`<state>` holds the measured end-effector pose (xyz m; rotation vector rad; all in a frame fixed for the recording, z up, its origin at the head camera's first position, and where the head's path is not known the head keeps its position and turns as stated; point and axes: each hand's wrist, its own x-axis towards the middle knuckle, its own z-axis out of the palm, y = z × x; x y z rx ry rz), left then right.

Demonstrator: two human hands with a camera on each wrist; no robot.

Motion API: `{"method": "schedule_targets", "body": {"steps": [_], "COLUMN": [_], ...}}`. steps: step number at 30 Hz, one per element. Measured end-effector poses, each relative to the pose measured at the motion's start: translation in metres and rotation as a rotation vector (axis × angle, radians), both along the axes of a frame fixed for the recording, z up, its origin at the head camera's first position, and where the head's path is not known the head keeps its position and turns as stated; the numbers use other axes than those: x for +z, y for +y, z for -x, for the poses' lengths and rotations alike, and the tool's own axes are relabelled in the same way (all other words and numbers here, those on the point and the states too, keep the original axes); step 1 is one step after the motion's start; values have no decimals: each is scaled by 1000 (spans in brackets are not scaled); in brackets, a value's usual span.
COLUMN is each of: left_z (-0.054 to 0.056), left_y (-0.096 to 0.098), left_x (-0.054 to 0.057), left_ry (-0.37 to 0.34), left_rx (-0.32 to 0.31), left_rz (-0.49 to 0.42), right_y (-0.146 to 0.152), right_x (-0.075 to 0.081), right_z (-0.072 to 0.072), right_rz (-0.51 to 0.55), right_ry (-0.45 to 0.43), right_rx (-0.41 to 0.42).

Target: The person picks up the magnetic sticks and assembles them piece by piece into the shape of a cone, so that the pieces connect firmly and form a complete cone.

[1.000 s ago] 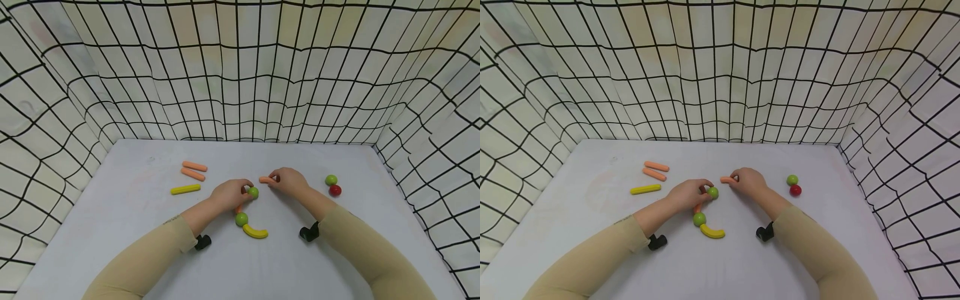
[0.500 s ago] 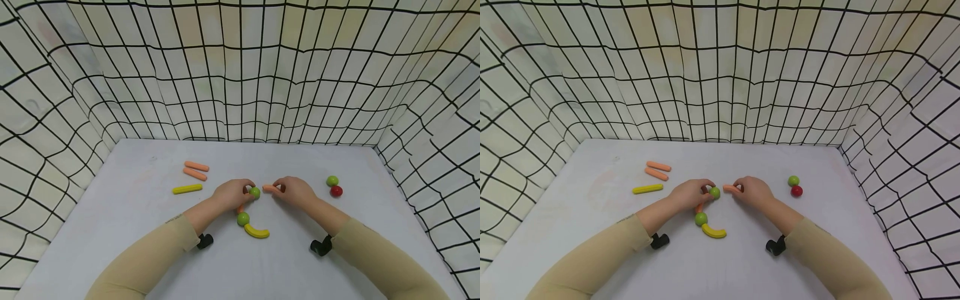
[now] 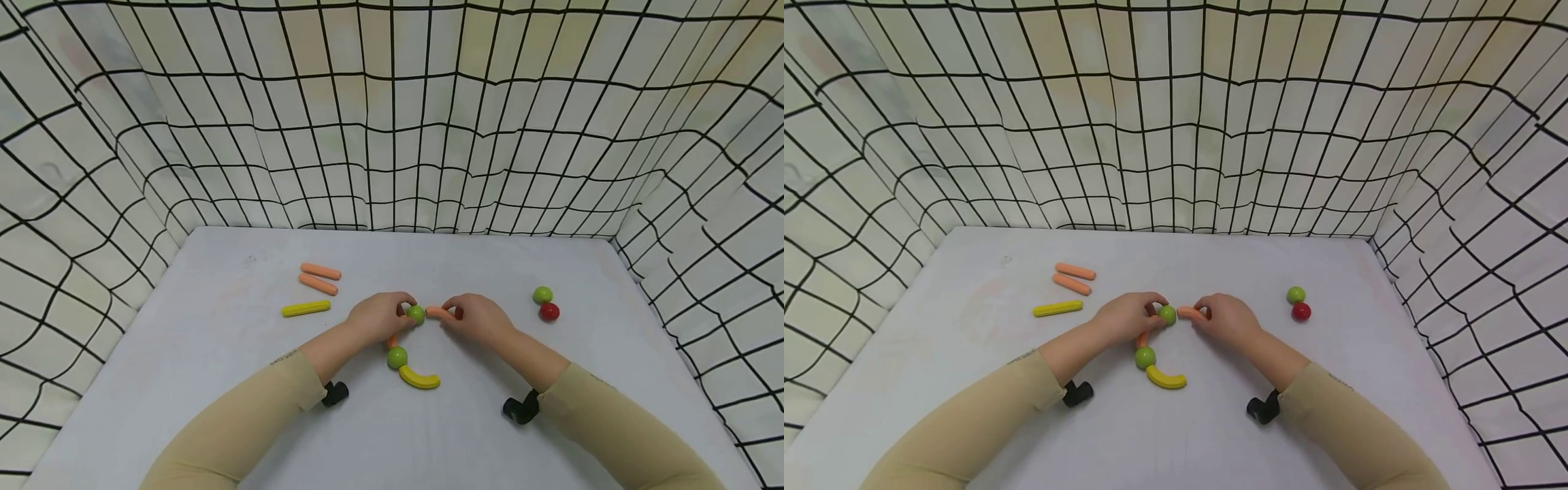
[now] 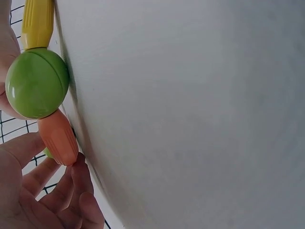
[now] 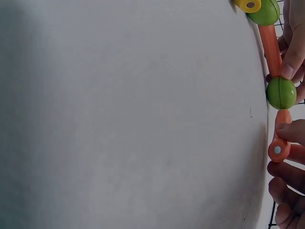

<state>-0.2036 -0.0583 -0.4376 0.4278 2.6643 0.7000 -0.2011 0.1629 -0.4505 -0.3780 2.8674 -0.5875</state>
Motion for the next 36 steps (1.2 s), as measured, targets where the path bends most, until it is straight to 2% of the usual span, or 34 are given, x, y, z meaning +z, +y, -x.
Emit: {"method": "schedule_targets", "body": {"steps": [17, 26, 36], "left_z": [0, -2, -2], "left_y": [-1, -5, -10], "left_x": [0, 2, -1], "left_ry": [4, 4, 14], "left_rx": [6, 31, 42], "left_rz": [-11, -24, -23], "right_y": [-5, -10, -18], "right_x": [0, -1, 0], "right_z": [1, 10, 18], "right_rz": [7, -26, -50], "right_ry": [64, 75, 70], "right_rx": [37, 75, 99]}}
